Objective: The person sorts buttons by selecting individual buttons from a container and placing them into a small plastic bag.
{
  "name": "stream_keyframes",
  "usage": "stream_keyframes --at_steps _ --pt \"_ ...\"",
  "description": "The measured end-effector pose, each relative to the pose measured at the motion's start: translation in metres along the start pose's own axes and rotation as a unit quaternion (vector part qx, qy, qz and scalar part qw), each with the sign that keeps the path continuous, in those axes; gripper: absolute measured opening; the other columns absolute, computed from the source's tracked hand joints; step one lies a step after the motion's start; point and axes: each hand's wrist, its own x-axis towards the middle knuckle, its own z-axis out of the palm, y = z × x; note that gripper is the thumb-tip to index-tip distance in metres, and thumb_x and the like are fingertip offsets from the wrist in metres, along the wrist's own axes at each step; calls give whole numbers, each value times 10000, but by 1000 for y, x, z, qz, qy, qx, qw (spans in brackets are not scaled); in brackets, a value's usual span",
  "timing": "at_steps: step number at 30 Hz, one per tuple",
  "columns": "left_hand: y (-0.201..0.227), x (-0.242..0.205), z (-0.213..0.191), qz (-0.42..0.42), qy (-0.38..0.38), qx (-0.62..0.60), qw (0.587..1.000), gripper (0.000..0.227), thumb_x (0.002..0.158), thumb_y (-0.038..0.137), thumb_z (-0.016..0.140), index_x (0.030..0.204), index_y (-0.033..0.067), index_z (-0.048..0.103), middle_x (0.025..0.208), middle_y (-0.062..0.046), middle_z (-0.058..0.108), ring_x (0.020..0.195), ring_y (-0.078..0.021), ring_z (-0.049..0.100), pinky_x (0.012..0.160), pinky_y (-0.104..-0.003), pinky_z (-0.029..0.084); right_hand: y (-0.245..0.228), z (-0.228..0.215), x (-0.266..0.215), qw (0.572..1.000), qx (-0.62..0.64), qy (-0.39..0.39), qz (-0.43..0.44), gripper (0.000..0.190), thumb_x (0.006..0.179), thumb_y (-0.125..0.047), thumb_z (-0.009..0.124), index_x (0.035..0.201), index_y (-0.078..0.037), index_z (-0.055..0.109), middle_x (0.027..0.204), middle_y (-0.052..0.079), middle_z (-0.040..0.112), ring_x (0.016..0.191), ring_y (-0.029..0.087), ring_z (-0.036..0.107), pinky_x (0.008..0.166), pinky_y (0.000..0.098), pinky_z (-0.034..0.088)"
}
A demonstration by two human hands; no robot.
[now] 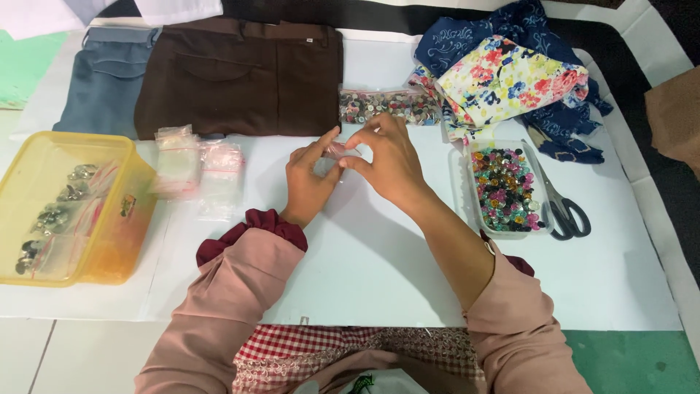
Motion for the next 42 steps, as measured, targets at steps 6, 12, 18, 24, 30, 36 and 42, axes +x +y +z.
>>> stream_keyframes --at_steps 6,12,18,24,30,36,42 --pt "22 11 -24 -21 -12 -71 997 459 842 5 807 1264 170 737 844 -15 725 857 -216 724 950 -421 519 9 19 2 993 99 50 -31 148 860 -48 797 926 -173 751 996 20 602 967 230 651 801 324 563" --pt "44 8 -63 -76 -10 -96 992 153 877 40 812 984 142 773 802 5 738 815 -199 746 902 -369 552 -11 32 -9 956 293 4 36 221 931 -102 759 1120 -117 644 1081 65 682 1026 195 674 820 322 604" --pt "55 0 -103 -123 43 -123 984 104 922 14 763 997 81 737 825 -58 717 786 -187 718 829 -370 591 -37 66 -24 915 375 -114 99 472 887 -141 824 1270 -95 553 1155 110 690 1073 220 701 798 327 621" --pt "79 -11 -146 -124 75 -88 985 121 898 -28 769 987 50 741 830 -77 724 761 -202 719 793 -366 600 -64 103 -14 895 410 -156 78 410 861 -127 851 1225 -102 663 1015 85 753 868 164 719 652 287 657" --pt "120 -9 -218 -156 60 15 986 570 787 81 900 1281 37 618 1102 -165 720 1003 -344 720 903 -491 587 -127 105 19 862 481 -144 75 139 860 -58 815 990 -54 765 863 107 773 756 147 739 659 291 669" --pt "95 -6 -288 -140 105 50 983 207 787 -39 886 943 16 761 917 -102 740 811 -264 765 768 -333 639 -194 101 57 865 463 -185 -47 176 860 -179 837 1015 -120 778 1072 18 752 991 109 691 722 226 617" --pt "40 18 -363 -27 27 223 974 206 754 -87 755 867 82 718 953 -77 718 896 -310 720 796 -418 576 -228 136 104 879 381 -170 -231 95 885 -124 812 976 -127 781 909 60 724 881 210 706 683 280 620"
